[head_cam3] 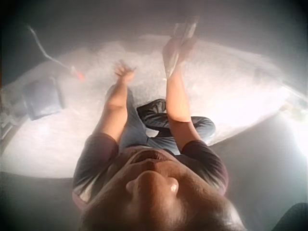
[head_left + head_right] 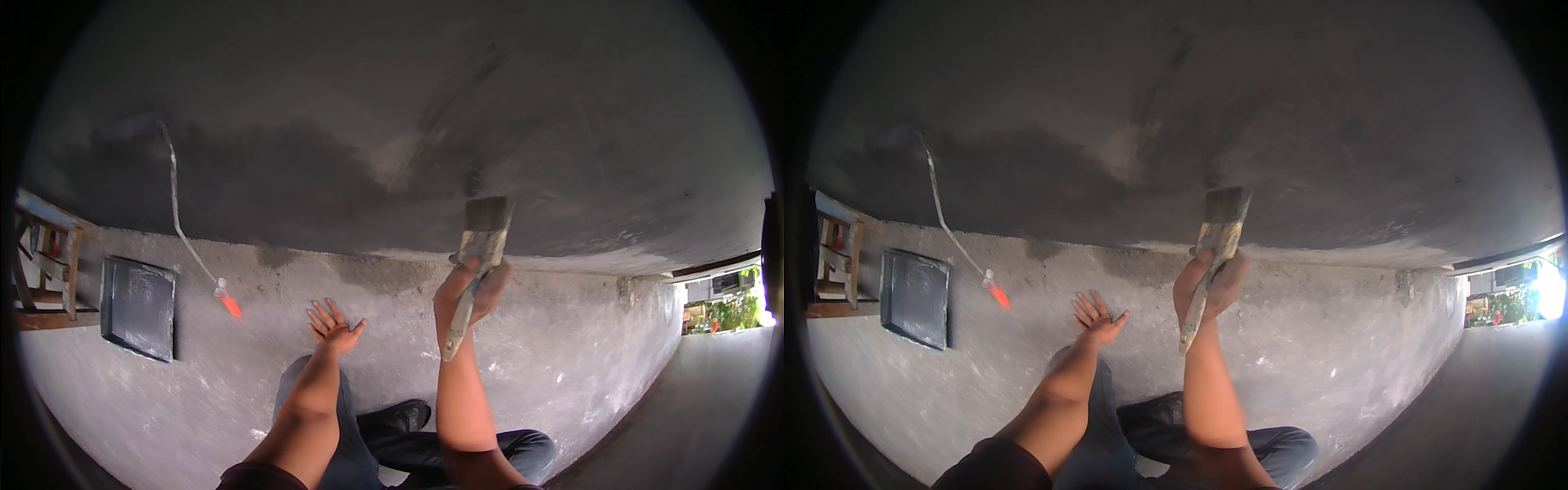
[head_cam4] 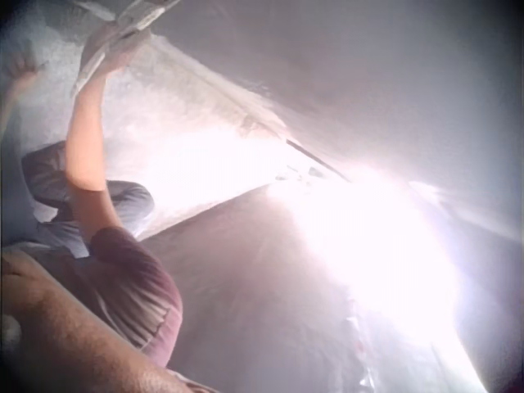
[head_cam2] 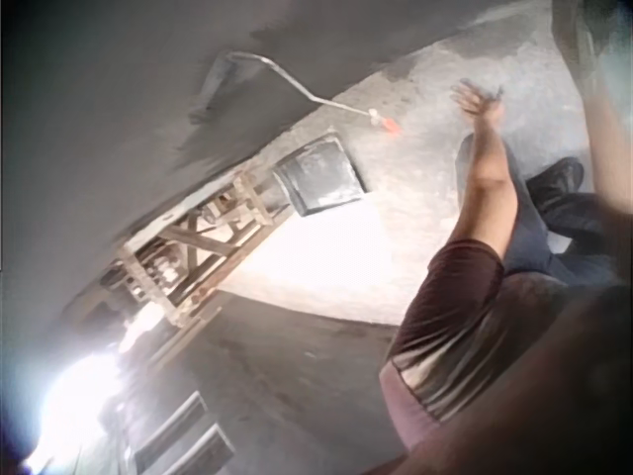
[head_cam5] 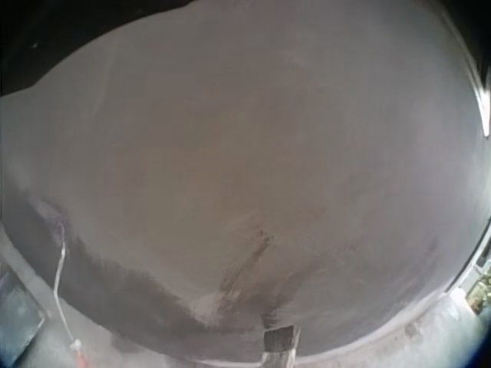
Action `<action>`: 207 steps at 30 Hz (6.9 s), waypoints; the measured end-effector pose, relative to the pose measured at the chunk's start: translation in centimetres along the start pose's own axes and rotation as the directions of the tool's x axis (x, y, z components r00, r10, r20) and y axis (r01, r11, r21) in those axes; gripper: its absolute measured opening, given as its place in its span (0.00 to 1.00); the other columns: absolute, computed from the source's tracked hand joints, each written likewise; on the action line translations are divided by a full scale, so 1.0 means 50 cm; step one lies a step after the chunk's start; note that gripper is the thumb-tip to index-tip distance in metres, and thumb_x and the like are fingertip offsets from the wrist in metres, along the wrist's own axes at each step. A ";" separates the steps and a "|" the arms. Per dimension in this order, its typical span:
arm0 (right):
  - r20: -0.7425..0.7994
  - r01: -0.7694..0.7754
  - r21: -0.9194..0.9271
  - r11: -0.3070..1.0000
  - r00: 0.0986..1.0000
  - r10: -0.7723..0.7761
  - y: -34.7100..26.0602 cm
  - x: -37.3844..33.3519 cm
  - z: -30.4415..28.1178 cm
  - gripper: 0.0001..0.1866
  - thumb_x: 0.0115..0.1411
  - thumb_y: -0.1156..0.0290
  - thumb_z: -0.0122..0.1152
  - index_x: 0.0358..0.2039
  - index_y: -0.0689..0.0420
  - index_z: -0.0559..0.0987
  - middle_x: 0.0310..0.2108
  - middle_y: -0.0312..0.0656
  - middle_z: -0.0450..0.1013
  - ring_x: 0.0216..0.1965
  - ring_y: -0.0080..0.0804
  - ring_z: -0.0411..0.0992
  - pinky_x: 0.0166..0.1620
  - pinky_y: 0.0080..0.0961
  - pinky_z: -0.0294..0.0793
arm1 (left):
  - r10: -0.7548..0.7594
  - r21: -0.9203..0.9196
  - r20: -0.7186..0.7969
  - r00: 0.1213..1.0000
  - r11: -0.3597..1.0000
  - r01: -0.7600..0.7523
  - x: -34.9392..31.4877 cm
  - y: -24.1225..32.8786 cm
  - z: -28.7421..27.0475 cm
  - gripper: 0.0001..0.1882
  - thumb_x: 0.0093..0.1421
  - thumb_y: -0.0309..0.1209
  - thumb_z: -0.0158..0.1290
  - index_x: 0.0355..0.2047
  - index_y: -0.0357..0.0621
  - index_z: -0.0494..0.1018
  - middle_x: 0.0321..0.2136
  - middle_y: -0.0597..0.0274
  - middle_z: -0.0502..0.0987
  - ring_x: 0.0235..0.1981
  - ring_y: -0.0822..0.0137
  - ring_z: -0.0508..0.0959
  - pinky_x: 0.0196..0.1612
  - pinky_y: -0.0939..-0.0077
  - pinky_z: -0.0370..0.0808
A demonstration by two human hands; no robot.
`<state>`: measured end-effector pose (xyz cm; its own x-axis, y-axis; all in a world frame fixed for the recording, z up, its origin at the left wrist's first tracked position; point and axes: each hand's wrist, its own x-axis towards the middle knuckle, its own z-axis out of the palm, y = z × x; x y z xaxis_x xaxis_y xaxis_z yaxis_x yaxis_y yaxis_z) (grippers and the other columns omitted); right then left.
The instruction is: The person kneels on the floor and uses a paintbrush to apply grey paint to the lower section of a concrete wall. They repeatedly dip the brush into a paint tray to reload paint and continue brushing along the wall's base.
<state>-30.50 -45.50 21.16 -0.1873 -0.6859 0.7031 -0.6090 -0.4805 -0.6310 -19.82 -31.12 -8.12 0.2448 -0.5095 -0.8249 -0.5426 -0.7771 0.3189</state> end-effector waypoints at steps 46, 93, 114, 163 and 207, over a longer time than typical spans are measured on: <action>0.717 0.895 0.171 0.413 0.174 -0.675 -0.043 0.098 0.044 0.20 0.58 0.76 0.62 0.52 0.64 0.82 0.54 0.51 0.78 0.51 0.43 0.78 0.49 0.40 0.84 | 0.017 -0.010 -0.005 1.000 1.000 -0.017 -0.019 0.016 -0.007 0.70 0.61 0.79 0.42 0.75 0.48 0.11 0.73 0.41 0.05 0.72 0.38 0.05 0.73 0.34 0.16; 0.351 0.837 0.052 0.545 0.496 -0.794 -0.107 0.136 0.022 0.19 0.54 0.77 0.74 0.48 0.63 0.86 0.44 0.42 0.79 0.42 0.35 0.78 0.42 0.34 0.78 | 0.068 -0.057 0.013 0.998 0.996 -0.067 -0.024 0.035 -0.015 0.69 0.61 0.79 0.42 0.75 0.48 0.11 0.74 0.42 0.06 0.73 0.39 0.06 0.73 0.34 0.16; 0.168 0.633 0.090 0.769 0.751 -0.638 -0.129 0.150 0.024 0.20 0.58 0.84 0.68 0.52 0.70 0.82 0.39 0.51 0.83 0.32 0.40 0.78 0.37 0.32 0.79 | 0.059 -0.034 0.030 0.998 0.998 -0.058 -0.033 0.035 -0.030 0.70 0.61 0.79 0.41 0.75 0.47 0.11 0.73 0.40 0.05 0.73 0.37 0.07 0.73 0.34 0.18; 0.049 0.735 0.059 0.676 0.674 -0.737 -0.166 0.243 -0.044 0.26 0.49 0.75 0.79 0.52 0.58 0.85 0.41 0.37 0.80 0.36 0.33 0.76 0.44 0.32 0.69 | -0.003 -0.010 0.008 1.000 1.000 0.003 -0.017 0.020 -0.009 0.73 0.58 0.81 0.43 0.74 0.48 0.10 0.72 0.40 0.04 0.72 0.38 0.05 0.72 0.33 0.15; -0.543 -0.409 0.627 0.662 0.380 0.749 0.159 -0.172 -1.128 0.19 0.72 0.66 0.64 0.51 0.73 0.80 0.47 0.49 0.79 0.48 0.32 0.77 0.57 0.33 0.75 | -0.221 -0.282 -0.457 0.862 0.955 0.095 -0.566 -0.464 -0.148 0.45 0.64 0.70 0.52 0.44 0.31 0.83 0.43 0.39 0.84 0.48 0.50 0.83 0.56 0.57 0.76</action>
<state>-77.20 -12.60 28.55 -0.9456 -0.3242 -0.0273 0.1567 -0.3802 -0.9115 -8.20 -1.41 11.27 0.6980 -0.4362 -0.5679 -0.2683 -0.8946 0.3573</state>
